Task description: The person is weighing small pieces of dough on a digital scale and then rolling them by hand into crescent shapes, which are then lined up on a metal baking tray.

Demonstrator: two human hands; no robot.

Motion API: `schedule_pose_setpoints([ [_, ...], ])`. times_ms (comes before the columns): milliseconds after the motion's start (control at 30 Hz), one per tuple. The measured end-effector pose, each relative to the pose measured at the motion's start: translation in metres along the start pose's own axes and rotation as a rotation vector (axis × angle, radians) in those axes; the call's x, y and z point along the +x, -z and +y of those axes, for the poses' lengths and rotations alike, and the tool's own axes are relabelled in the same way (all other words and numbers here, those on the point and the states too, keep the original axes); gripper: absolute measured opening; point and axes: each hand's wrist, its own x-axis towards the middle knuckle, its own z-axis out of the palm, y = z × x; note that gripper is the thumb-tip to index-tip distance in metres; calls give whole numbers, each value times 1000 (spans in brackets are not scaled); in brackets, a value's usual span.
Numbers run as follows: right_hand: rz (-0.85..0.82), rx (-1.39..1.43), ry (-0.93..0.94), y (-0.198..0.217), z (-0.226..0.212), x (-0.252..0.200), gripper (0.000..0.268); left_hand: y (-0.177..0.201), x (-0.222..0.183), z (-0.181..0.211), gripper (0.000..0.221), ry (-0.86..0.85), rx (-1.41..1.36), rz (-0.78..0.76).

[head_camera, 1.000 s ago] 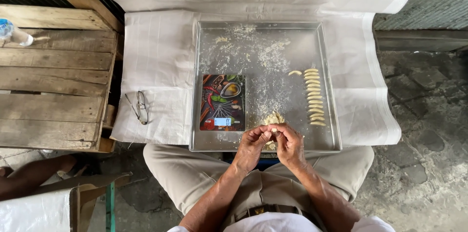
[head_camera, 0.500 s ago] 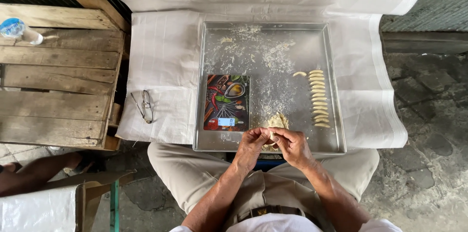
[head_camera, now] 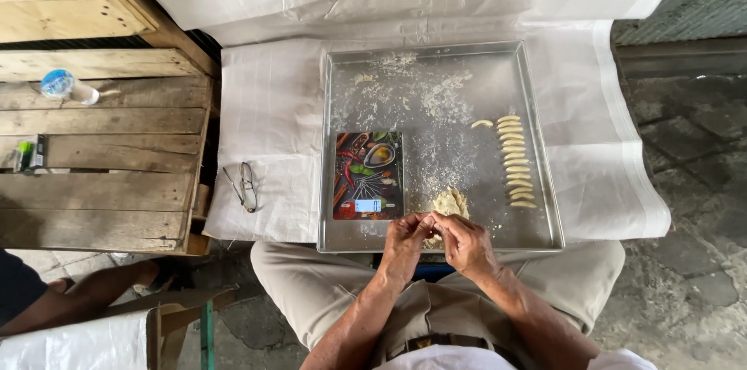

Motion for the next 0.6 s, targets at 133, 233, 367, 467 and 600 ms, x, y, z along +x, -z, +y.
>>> schedule_pose_setpoints([
  [133,-92,55,40,8,-10,11,36,14,11,-43,27,61,-95,14],
  [233,-70,-7,50,15,-18,16,28,17,13,-51,30,95,-69,-24],
  [367,-75,-28,14,13,13,-9,23,2,-3,11,44,68,160,-211],
  [467,-62,-8,-235,14,22,-15,17,-7,-2,5,42,-120,188,-309],
  [600,-10,48,-384,5,24,-22,33,-5,1,-20,54,-92,359,-95],
])
